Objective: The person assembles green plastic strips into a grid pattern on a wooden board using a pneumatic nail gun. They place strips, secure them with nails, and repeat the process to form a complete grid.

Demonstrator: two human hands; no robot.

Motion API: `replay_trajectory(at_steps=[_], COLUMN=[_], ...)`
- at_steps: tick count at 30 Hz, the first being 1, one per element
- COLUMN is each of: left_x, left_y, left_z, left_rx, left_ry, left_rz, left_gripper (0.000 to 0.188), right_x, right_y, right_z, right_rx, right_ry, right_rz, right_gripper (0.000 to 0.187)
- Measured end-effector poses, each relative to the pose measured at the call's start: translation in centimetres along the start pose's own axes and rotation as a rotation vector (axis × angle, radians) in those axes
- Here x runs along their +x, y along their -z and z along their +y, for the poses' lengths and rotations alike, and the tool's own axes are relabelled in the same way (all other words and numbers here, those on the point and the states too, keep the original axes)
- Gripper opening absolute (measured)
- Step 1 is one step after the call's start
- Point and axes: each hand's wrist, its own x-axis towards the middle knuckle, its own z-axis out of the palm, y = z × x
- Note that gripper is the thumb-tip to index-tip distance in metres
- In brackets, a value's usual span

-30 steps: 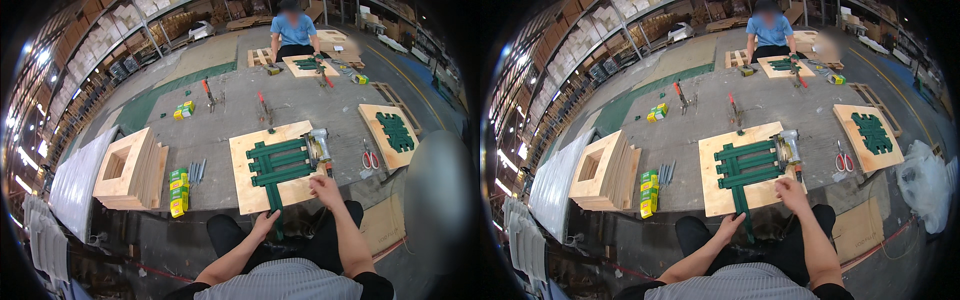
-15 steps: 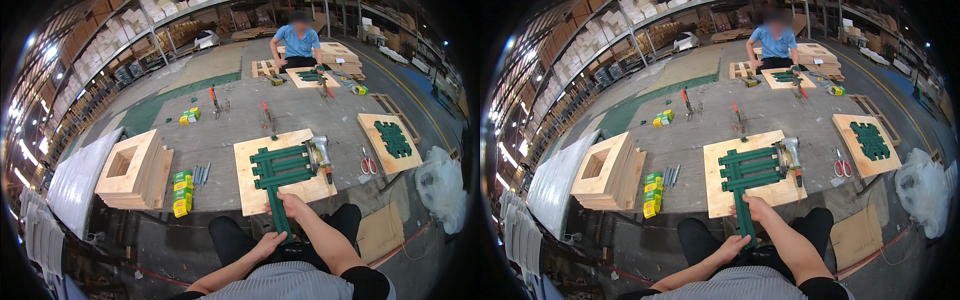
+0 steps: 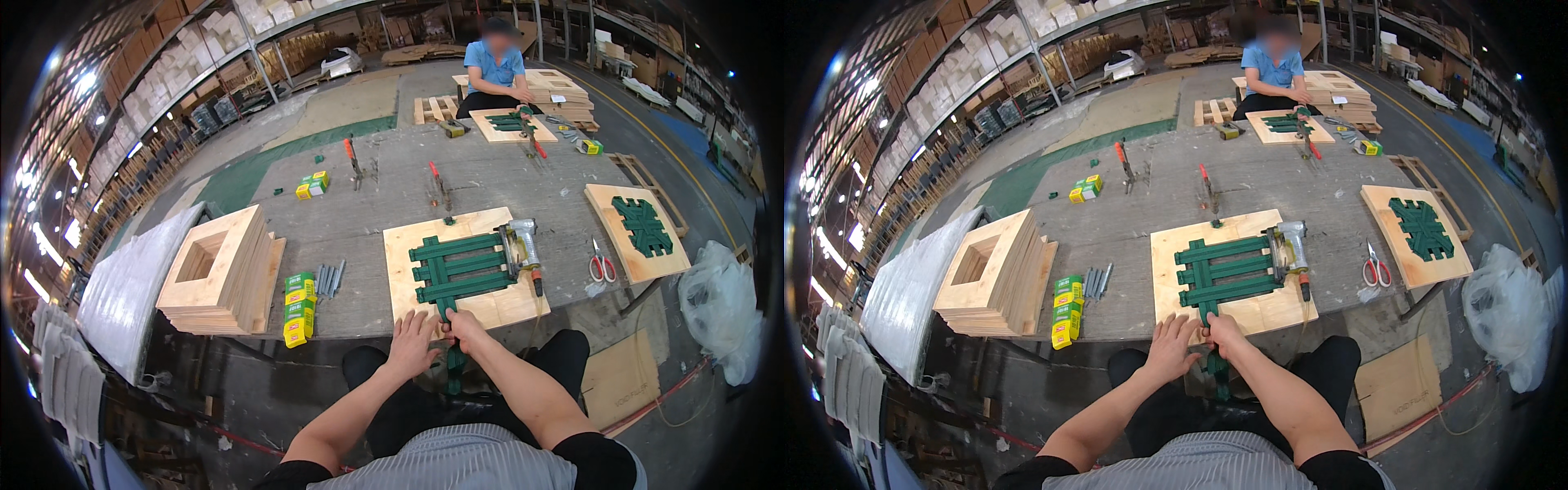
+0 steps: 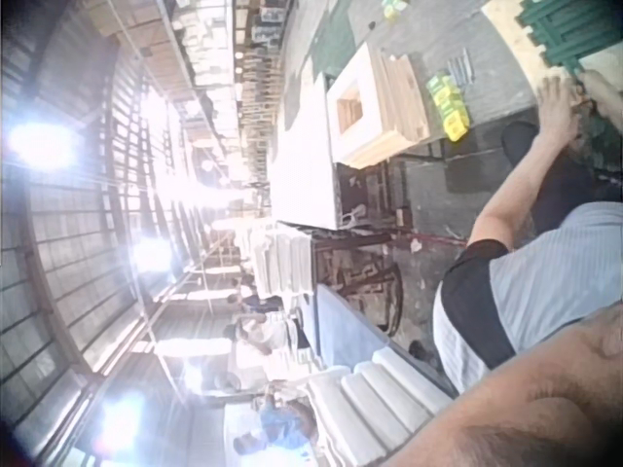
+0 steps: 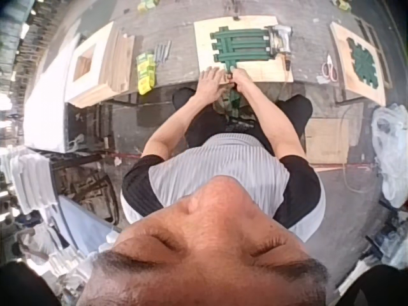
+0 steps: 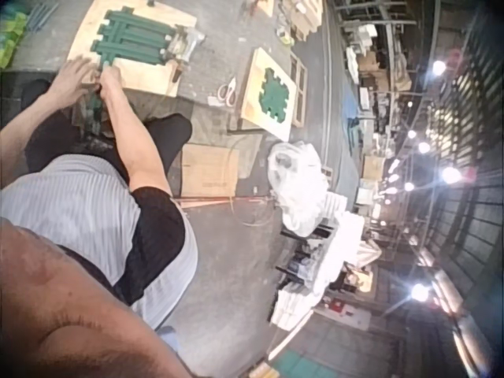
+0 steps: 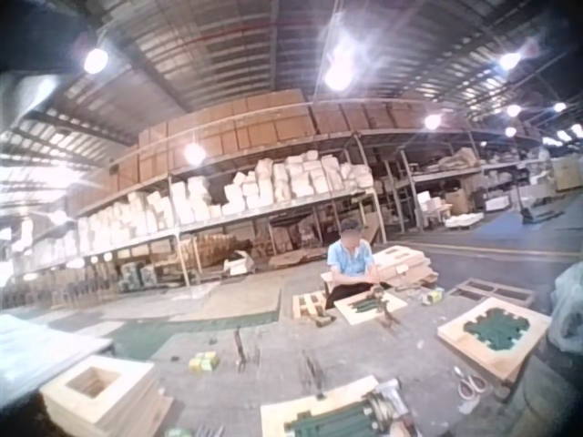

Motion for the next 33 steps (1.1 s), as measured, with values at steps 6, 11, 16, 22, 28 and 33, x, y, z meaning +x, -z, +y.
replay_trajectory(at_steps=[6, 11, 16, 22, 28, 33], left_x=[3.4, 4.0, 3.7, 3.8, 3.7, 3.8], left_y=[-2.2, -2.8, -3.0, -3.2, -3.7, -4.0], left_z=[-2.0, -2.2, -2.5, -2.6, -2.9, -3.0], left_rx=[-0.023, 0.051, 0.068, 0.114, 0.152, 0.183], left_ry=[-0.127, -0.25, -0.345, -0.437, -0.495, -0.532], left_rz=[-0.047, -0.077, -0.083, -0.086, -0.067, -0.071], left_gripper=[0.101, 0.099, 0.096, 0.089, 0.084, 0.082], right_x=[-2.4, -3.5, -4.2, -4.9, -5.7, -6.1], right_y=[-1.3, -1.2, -1.2, -0.9, -0.7, -0.5], right_z=[2.3, 4.9, 6.0, 6.2, 6.5, 6.9], right_rx=[-0.069, -0.041, -0.069, -0.056, -0.027, -0.012], right_ry=[0.073, 0.129, 0.187, 0.168, 0.138, 0.126], right_rz=[0.078, 0.166, 0.198, 0.199, 0.179, 0.186], right_gripper=[0.033, 0.033, 0.033, 0.034, 0.033, 0.031])
